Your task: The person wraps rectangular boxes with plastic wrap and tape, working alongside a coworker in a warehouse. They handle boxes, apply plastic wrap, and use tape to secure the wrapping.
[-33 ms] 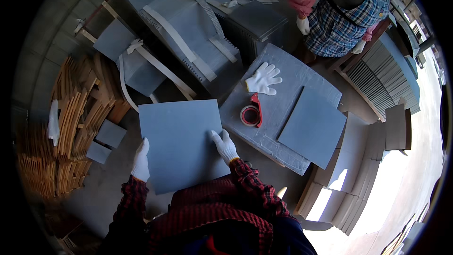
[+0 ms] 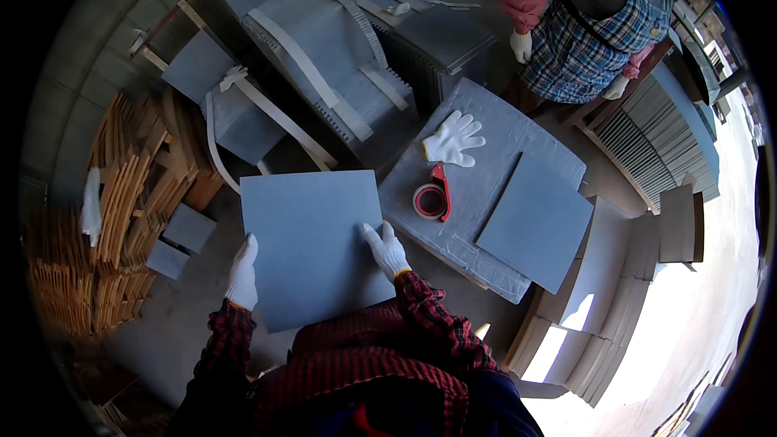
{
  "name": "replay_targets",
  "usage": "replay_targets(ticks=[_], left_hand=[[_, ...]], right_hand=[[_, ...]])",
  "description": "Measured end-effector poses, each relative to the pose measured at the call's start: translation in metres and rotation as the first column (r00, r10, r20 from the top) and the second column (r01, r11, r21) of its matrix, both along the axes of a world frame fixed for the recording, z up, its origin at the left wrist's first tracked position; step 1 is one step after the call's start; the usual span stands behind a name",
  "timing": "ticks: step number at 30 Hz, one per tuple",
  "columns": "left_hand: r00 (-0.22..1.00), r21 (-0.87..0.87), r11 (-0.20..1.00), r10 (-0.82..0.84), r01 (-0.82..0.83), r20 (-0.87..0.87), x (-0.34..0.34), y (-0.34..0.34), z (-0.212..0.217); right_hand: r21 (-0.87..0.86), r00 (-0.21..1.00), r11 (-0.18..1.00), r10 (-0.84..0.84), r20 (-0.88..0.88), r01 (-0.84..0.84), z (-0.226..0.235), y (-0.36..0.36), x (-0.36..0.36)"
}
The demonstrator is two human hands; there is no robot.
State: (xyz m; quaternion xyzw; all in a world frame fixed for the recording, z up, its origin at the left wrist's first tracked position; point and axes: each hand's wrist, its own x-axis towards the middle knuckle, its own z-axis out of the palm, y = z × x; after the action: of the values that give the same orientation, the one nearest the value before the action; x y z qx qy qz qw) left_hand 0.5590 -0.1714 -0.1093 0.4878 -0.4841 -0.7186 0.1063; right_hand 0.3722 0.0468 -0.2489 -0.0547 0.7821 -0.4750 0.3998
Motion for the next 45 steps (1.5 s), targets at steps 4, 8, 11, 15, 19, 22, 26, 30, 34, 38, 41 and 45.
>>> replay_targets(ticks=[4,8,11,15,19,22,26,30,34,38,41,45], left_hand=[[0.995,0.053,0.995,-0.075,0.079,-0.064,-0.049,-0.001,0.017],[0.980,0.050,0.982,-0.178,0.183,-0.083,-0.091,-0.015,0.004],[0.969,0.000,0.971,-0.237,0.238,-0.073,-0.123,-0.021,-0.006],[0.951,-0.070,0.950,-0.307,0.304,-0.041,-0.155,-0.019,-0.002],[0.941,-0.111,0.935,-0.339,0.336,-0.005,-0.173,-0.022,-0.011],[0.944,-0.099,0.940,-0.329,0.327,-0.005,-0.189,-0.013,0.002],[0.909,-0.171,0.896,-0.416,0.411,0.005,-0.206,0.005,0.006],[0.947,-0.208,0.928,-0.320,0.309,-0.021,-0.209,0.020,0.016],[0.949,-0.231,0.921,-0.315,0.314,0.033,-0.227,0.038,0.021],[0.973,-0.272,0.934,-0.225,0.231,0.056,-0.234,0.054,0.020],[0.968,-0.291,0.924,-0.230,0.249,0.098,-0.249,0.065,0.034],[0.957,-0.329,0.903,-0.224,0.276,0.187,-0.241,0.057,0.023]], right_hand=[[0.008,0.992,1.000,-0.017,-0.125,0.018,-0.012,-0.001,-0.028],[0.216,0.973,0.974,0.107,-0.204,-0.062,-0.001,0.011,-0.047],[0.110,0.935,0.980,-0.119,-0.334,0.164,0.014,0.038,-0.057],[0.165,0.698,0.773,-0.430,-0.572,0.612,0.018,0.065,-0.077],[0.500,0.853,0.704,-0.316,-0.415,0.504,0.003,0.060,-0.097],[0.521,0.898,0.744,-0.254,-0.360,0.419,-0.016,0.054,-0.106],[0.513,0.897,0.791,-0.099,-0.430,0.333,-0.042,0.072,-0.128],[0.467,0.949,0.875,0.031,-0.315,0.127,-0.041,0.093,-0.152],[0.424,0.910,0.847,-0.152,-0.385,0.321,-0.039,0.131,-0.164],[0.411,0.904,0.829,-0.241,-0.352,0.381,-0.024,0.142,-0.197],[0.357,0.849,0.809,-0.298,-0.436,0.467,-0.033,0.147,-0.229],[0.316,0.797,0.822,-0.249,-0.551,0.475,-0.026,0.149,-0.305]])
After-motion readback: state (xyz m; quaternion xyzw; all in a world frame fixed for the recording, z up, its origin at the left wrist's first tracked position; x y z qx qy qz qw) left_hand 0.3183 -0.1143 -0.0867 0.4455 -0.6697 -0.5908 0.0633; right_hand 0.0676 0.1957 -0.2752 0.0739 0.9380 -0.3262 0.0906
